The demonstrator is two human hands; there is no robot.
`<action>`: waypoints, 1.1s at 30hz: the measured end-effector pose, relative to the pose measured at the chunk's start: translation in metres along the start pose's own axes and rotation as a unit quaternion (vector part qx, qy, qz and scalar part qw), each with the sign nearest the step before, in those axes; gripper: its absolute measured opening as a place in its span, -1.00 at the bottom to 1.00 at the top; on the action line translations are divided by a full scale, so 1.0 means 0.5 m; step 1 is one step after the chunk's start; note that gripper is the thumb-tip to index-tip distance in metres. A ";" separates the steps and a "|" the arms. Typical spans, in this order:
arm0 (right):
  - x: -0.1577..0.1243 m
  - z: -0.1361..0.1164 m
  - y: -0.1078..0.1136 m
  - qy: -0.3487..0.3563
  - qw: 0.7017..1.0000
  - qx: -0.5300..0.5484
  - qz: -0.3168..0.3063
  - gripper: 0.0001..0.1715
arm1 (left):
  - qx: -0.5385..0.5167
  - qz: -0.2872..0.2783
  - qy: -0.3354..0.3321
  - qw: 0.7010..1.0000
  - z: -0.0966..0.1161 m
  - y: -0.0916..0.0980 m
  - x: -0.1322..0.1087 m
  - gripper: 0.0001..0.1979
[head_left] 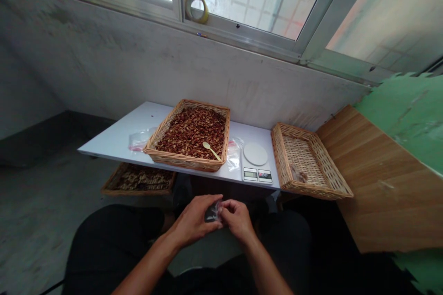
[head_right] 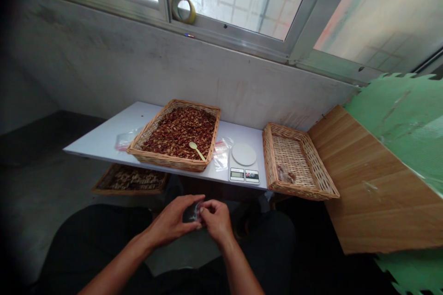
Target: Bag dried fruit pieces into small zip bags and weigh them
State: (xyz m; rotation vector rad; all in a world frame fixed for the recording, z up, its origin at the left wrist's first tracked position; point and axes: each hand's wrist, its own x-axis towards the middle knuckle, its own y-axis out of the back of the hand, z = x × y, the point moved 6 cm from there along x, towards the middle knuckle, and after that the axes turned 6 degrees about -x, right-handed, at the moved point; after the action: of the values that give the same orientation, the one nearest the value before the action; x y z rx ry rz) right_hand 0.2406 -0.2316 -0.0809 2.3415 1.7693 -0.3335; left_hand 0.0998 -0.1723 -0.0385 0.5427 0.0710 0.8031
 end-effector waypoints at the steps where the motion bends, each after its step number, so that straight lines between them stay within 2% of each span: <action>1: -0.001 0.004 -0.002 0.002 1.000 0.009 0.000 -0.77 | -0.010 0.000 0.003 1.000 -0.001 -0.002 0.000 -0.33; 6: -0.011 0.008 -0.001 0.006 0.999 0.042 0.012 -0.78 | -0.033 0.000 0.019 0.999 -0.013 -0.007 -0.005 -0.45; 8: -0.021 -0.018 0.002 0.061 0.998 -0.018 0.010 -0.86 | -0.027 0.014 0.024 0.999 -0.022 -0.006 -0.007 -0.46; 10: -0.034 -0.050 0.002 0.127 0.986 -0.104 -0.005 -0.78 | -0.025 0.027 0.022 0.999 -0.028 -0.003 -0.008 -0.46; 12: -0.046 -0.072 0.000 0.163 0.970 -0.180 -0.029 -0.68 | -0.030 0.026 0.019 0.999 -0.032 -0.002 -0.009 -0.46; 14: -0.053 -0.078 0.000 0.163 0.957 -0.232 -0.053 -0.68 | -0.037 0.009 0.016 0.999 -0.033 -0.005 -0.010 -0.46; 16: -0.054 -0.074 0.001 0.153 0.950 -0.263 -0.065 -0.77 | -0.035 -0.008 0.013 0.999 -0.034 -0.009 -0.012 -0.46; 20: -0.051 -0.050 0.005 0.143 0.950 -0.270 -0.057 -0.91 | -0.023 -0.027 -0.002 0.999 -0.032 -0.017 -0.020 -0.44; 27: -0.048 -0.016 0.008 0.143 0.959 -0.234 -0.076 -0.76 | -0.013 -0.024 -0.005 1.000 -0.029 -0.019 -0.032 -0.45; 31: -0.049 -0.022 0.009 0.141 0.962 -0.220 -0.086 -0.67 | -0.033 -0.014 -0.003 0.999 -0.027 -0.015 -0.031 -0.52; 33: -0.051 -0.034 0.008 0.152 0.960 -0.215 -0.091 -0.69 | -0.050 -0.009 -0.001 0.999 -0.024 -0.012 -0.028 -0.53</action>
State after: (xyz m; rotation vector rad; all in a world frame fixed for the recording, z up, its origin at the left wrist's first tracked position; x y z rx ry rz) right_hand 0.2386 -0.2513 -0.0569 2.0027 1.9522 0.3769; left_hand 0.0909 -0.1804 -0.0536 0.4486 0.0335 0.7834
